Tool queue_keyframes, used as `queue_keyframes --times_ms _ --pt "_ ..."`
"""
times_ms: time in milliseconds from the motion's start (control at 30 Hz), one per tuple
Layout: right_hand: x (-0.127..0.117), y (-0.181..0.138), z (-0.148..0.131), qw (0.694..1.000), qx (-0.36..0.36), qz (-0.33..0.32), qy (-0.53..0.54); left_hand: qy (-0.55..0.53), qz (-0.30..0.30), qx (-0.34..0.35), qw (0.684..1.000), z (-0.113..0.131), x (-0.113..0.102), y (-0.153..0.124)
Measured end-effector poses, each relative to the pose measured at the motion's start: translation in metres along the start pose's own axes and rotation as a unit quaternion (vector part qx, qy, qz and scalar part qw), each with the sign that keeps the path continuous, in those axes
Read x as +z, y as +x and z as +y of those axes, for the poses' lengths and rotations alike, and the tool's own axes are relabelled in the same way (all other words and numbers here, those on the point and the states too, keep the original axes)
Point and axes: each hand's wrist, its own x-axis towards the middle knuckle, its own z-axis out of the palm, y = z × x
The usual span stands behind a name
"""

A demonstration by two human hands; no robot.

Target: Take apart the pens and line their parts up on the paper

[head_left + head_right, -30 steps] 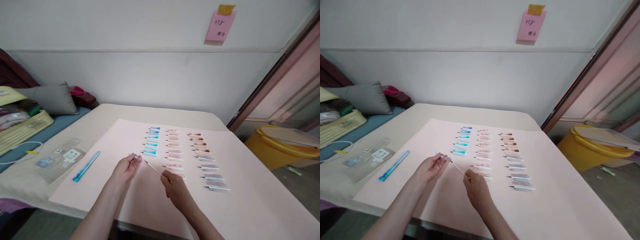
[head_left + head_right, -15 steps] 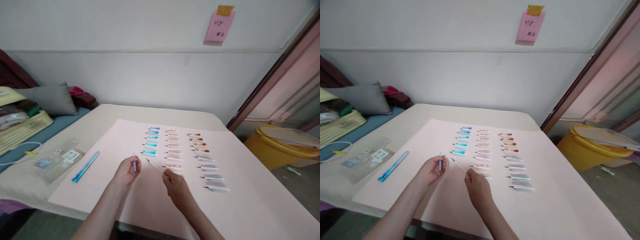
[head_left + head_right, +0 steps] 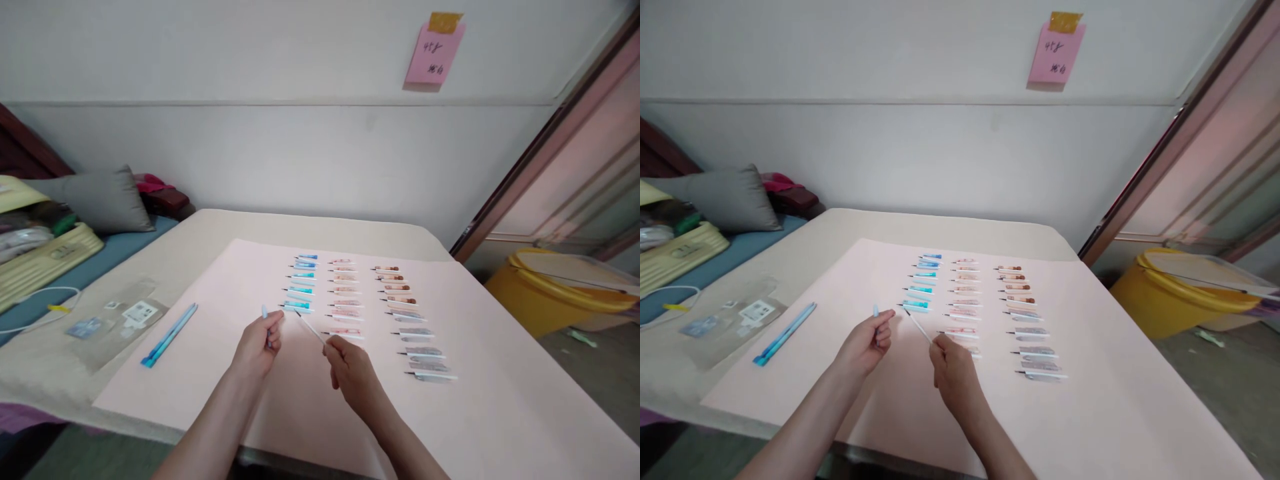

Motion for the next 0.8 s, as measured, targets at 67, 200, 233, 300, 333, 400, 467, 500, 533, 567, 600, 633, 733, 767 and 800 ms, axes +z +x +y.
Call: queue_keyframes --times_ms 67,200,233,300,333,400,467,500,533,567,600,633,733,767,800 --pt "-0.002 0.002 -0.002 0.993 0.029 -0.012 0.116 0.013 -0.017 -0.023 1.0 -0.004 0.004 -0.005" --pt "-0.003 0.005 -0.004 0.952 0.033 -0.021 0.303 0.057 -0.082 -0.078 0.992 -0.023 0.018 -0.02" --pt "-0.003 0.006 -0.003 0.943 0.034 -0.022 0.329 0.063 -0.092 -0.083 0.99 -0.027 0.021 -0.023" --pt "-0.002 0.007 -0.001 0.93 0.04 -0.024 0.363 0.071 -0.103 -0.088 0.988 -0.034 0.026 -0.028" --pt "-0.001 0.007 0.0 0.926 0.043 -0.023 0.374 0.074 -0.106 -0.089 0.988 -0.036 0.027 -0.029" --pt "0.001 0.007 0.003 0.921 0.047 -0.017 0.387 0.077 -0.11 -0.092 0.987 -0.038 0.028 -0.03" --pt "0.002 0.008 0.005 0.918 0.049 -0.011 0.393 0.077 -0.116 -0.092 0.986 -0.038 0.029 -0.031" --pt "0.002 0.008 0.005 0.916 0.049 -0.01 0.398 0.076 -0.118 -0.091 0.986 -0.037 0.029 -0.031" --pt "0.002 0.008 0.006 0.914 0.049 -0.009 0.403 0.076 -0.121 -0.088 0.986 -0.037 0.029 -0.03" --pt "0.002 0.008 0.006 0.911 0.049 -0.007 0.409 0.076 -0.123 -0.084 0.986 -0.036 0.028 -0.03" --pt "0.001 0.008 0.006 0.908 0.051 -0.007 0.415 0.076 -0.123 -0.082 0.986 -0.036 0.028 -0.03" --pt "0.001 0.008 0.006 0.906 0.055 -0.005 0.419 0.076 -0.122 -0.08 0.986 -0.036 0.027 -0.03" --pt "0.001 0.009 0.006 0.904 0.062 -0.002 0.423 0.072 -0.122 -0.083 0.986 -0.037 0.026 -0.029" --pt "0.002 0.009 0.006 0.904 0.06 -0.004 0.423 0.073 -0.123 -0.087 0.986 -0.037 0.026 -0.029" --pt "0.002 0.009 0.006 0.905 0.056 -0.007 0.423 0.075 -0.124 -0.092 0.985 -0.037 0.027 -0.029"
